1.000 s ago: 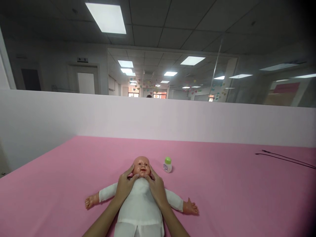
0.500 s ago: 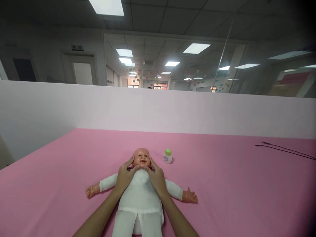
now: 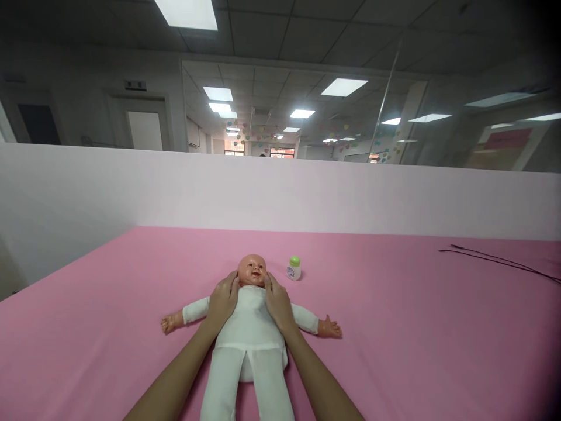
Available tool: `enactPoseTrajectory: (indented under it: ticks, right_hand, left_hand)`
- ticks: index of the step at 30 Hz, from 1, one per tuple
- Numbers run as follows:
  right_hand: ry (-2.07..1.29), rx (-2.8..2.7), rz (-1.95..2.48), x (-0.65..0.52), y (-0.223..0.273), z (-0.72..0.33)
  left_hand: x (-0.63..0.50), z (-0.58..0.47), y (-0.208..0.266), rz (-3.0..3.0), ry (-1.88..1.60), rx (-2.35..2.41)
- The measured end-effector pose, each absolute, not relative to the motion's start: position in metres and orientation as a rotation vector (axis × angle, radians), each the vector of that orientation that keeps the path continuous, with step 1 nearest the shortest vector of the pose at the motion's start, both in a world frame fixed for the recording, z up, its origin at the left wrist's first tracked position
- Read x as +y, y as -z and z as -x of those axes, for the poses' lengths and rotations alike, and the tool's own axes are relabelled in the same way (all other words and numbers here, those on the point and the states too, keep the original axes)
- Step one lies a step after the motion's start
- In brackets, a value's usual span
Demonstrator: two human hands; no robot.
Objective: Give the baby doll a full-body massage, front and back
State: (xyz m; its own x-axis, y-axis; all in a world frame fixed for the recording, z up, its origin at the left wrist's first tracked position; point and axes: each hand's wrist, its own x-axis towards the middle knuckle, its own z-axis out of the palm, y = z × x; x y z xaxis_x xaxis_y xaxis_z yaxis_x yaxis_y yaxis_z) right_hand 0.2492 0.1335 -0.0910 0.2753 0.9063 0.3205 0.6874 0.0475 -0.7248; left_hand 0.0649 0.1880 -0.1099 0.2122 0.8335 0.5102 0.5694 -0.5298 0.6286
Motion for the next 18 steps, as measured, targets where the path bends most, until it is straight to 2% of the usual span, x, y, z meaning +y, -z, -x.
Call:
enactPoseTrajectory:
  ticks: [4, 7, 11, 15, 18]
  right_hand:
    - [-0.109, -1.754, 2.033, 0.118, 0.081, -0.26]
    - [0.051, -1.923, 2.145, 0.101, 0.075, -0.285]
    - [0.073, -2.036, 2.222, 0.073, 0.069, -0.337]
    - [-0.274, -1.829, 2.35, 0.044, 0.062, -0.379]
    - [-0.412, -1.762, 2.27, 0.029, 0.058, -0.389]
  left_hand:
    - [0.172, -0.037, 0.101, -2.567, -0.724, 1.644]
    - [0.164, 0.003, 0.095, -2.573, -0.391, 1.751]
    - [0.162, 0.064, 0.092, -2.249, -0.349, 1.724]
    - [0.168, 0.108, 0.092, -2.23, -0.314, 1.597]
    - [0.175, 0.12, 0.086, -2.159, -0.51, 1.505]
